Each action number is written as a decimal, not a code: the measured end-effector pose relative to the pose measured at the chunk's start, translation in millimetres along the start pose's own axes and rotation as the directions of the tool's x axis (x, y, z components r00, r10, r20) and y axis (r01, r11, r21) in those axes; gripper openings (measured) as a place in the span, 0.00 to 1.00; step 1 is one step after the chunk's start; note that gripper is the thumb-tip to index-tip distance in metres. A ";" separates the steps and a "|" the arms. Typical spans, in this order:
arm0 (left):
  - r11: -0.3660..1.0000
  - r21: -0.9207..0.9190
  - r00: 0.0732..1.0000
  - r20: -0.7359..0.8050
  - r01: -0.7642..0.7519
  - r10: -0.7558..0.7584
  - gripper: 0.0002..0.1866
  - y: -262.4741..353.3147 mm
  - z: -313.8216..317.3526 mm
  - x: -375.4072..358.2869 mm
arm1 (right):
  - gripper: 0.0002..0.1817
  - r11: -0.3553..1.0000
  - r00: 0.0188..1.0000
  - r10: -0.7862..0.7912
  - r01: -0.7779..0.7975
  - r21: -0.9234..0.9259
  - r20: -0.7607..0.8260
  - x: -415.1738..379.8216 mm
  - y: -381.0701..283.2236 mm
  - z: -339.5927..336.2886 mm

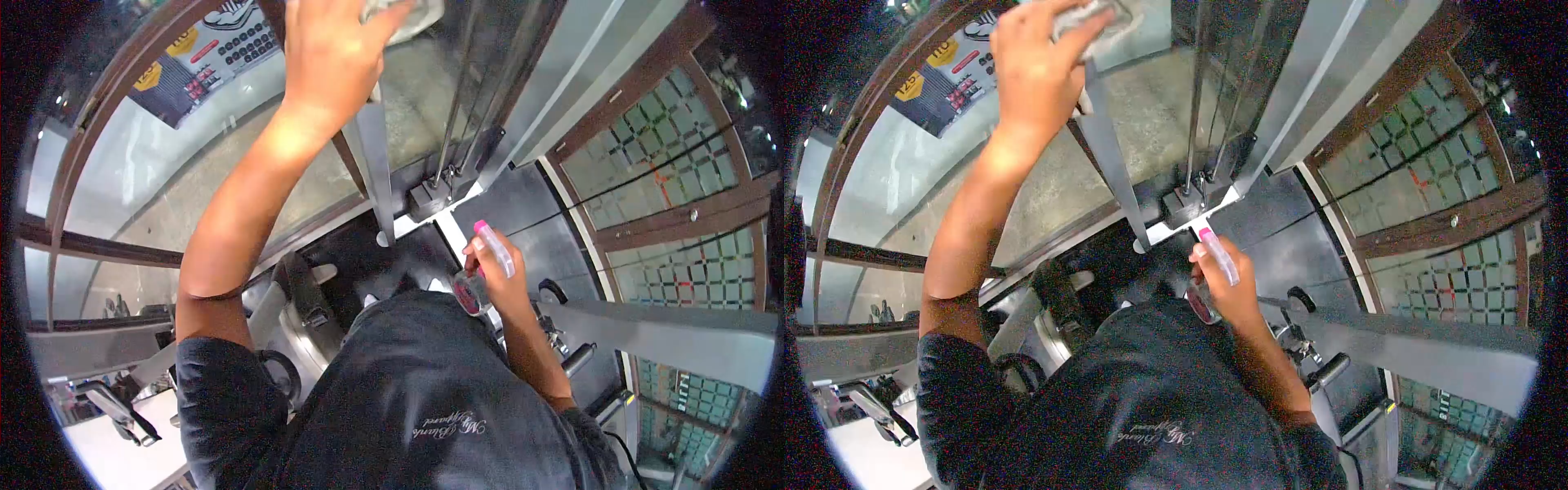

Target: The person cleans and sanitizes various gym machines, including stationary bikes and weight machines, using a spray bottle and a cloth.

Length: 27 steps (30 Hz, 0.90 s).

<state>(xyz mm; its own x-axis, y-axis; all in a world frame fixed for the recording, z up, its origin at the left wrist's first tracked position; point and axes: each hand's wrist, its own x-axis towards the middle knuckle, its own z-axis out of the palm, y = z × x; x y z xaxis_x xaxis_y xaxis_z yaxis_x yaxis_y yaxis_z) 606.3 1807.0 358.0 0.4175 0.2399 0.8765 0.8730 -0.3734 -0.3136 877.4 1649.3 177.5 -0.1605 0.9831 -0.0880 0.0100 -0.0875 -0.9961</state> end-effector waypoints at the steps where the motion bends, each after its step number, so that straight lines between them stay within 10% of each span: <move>1: 1.000 -0.020 0.997 0.076 -0.016 0.017 0.29 5.5 4.0 -11.1 | 0.15 1.000 1.000 -0.002 0.002 -0.002 -0.010 -2.8 0.8 -2.0; 9: 0.957 -0.269 0.846 0.480 -0.108 0.231 0.13 43.6 58.9 -191.0 | 0.17 1.000 0.997 0.018 -0.018 0.000 -0.071 -22.4 11.7 -16.8; 14: 0.925 -0.334 0.835 0.444 -0.181 0.324 0.17 35.7 54.1 -155.4 | 0.13 0.999 0.986 0.021 -0.013 0.047 -0.167 -43.2 15.4 -7.4; 27: 0.810 -0.536 0.797 0.584 0.236 0.154 0.24 92.6 57.3 -182.5 | 0.18 0.995 0.875 0.038 -0.079 -0.065 -0.482 -136.3 15.9 35.4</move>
<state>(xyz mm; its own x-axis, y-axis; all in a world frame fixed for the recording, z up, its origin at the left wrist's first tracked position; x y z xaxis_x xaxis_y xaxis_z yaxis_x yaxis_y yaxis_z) 625.4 1780.0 148.0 0.6140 0.6570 0.4373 0.6711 -0.7263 0.1488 864.5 1508.3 173.8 0.3357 0.9347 -0.1166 0.0871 -0.1541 -0.9842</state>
